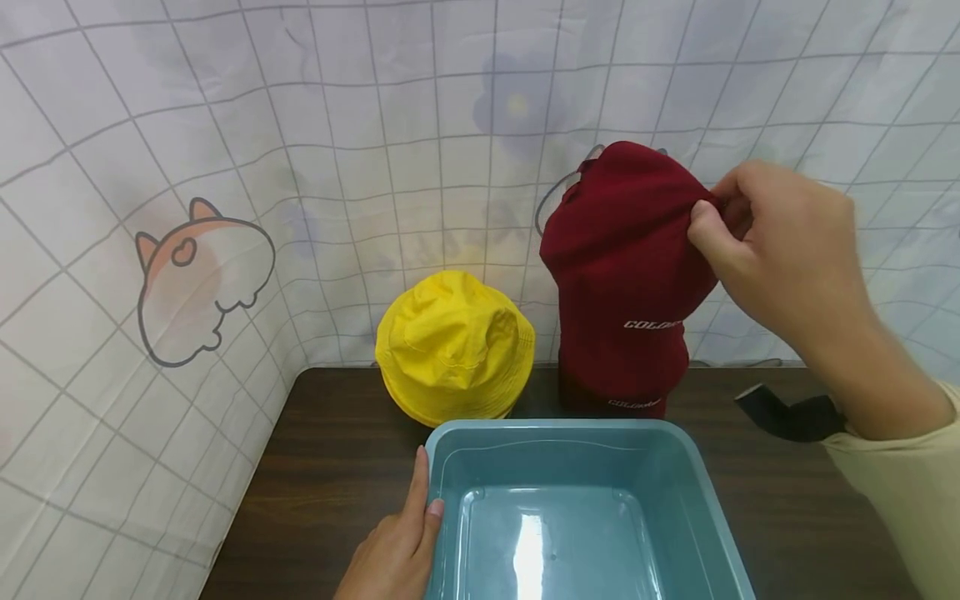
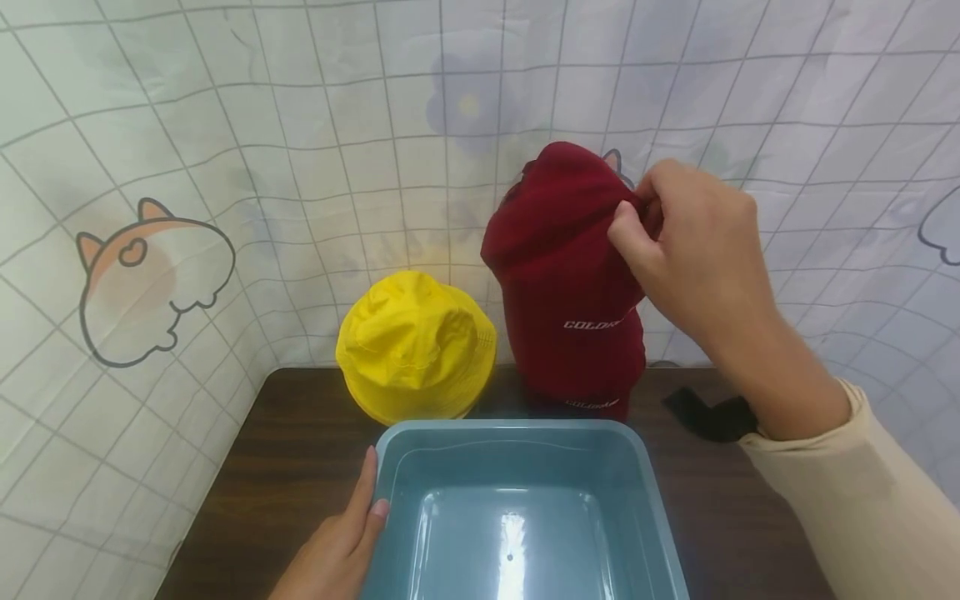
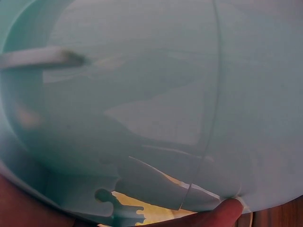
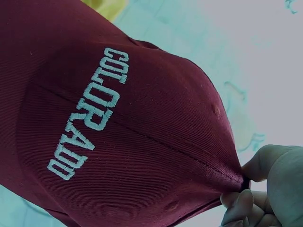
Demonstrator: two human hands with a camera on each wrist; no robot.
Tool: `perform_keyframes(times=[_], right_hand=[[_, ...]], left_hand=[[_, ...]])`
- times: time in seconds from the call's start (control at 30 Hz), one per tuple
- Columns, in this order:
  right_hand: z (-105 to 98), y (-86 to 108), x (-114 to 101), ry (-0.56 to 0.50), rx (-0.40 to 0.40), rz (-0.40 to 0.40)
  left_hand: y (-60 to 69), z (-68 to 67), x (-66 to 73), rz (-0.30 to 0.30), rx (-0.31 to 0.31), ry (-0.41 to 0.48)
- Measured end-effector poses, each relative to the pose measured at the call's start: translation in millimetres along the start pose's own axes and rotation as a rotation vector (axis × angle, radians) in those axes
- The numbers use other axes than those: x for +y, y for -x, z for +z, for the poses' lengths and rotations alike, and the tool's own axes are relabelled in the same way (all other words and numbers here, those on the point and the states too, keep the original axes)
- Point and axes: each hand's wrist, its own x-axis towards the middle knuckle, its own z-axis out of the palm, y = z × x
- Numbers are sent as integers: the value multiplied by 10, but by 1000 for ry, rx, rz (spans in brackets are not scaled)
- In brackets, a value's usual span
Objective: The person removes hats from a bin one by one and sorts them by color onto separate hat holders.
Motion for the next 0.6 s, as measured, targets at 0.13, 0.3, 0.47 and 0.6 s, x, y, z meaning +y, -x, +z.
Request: perform_keyframes(times=[0.13, 0.3, 0.47, 0.6], right_hand=[[86, -61, 127, -2, -20, 10], [216, -112, 314, 0, -117, 63], [379, -101, 458, -5, -208, 90], [499, -51, 538, -13, -244, 99]], left_hand=[[-5, -5, 1, -2, -19, 22], [-2, -9, 9, -3, -17, 18], [15, -8, 25, 2, 14, -14], [14, -5, 24, 2, 5, -4]])
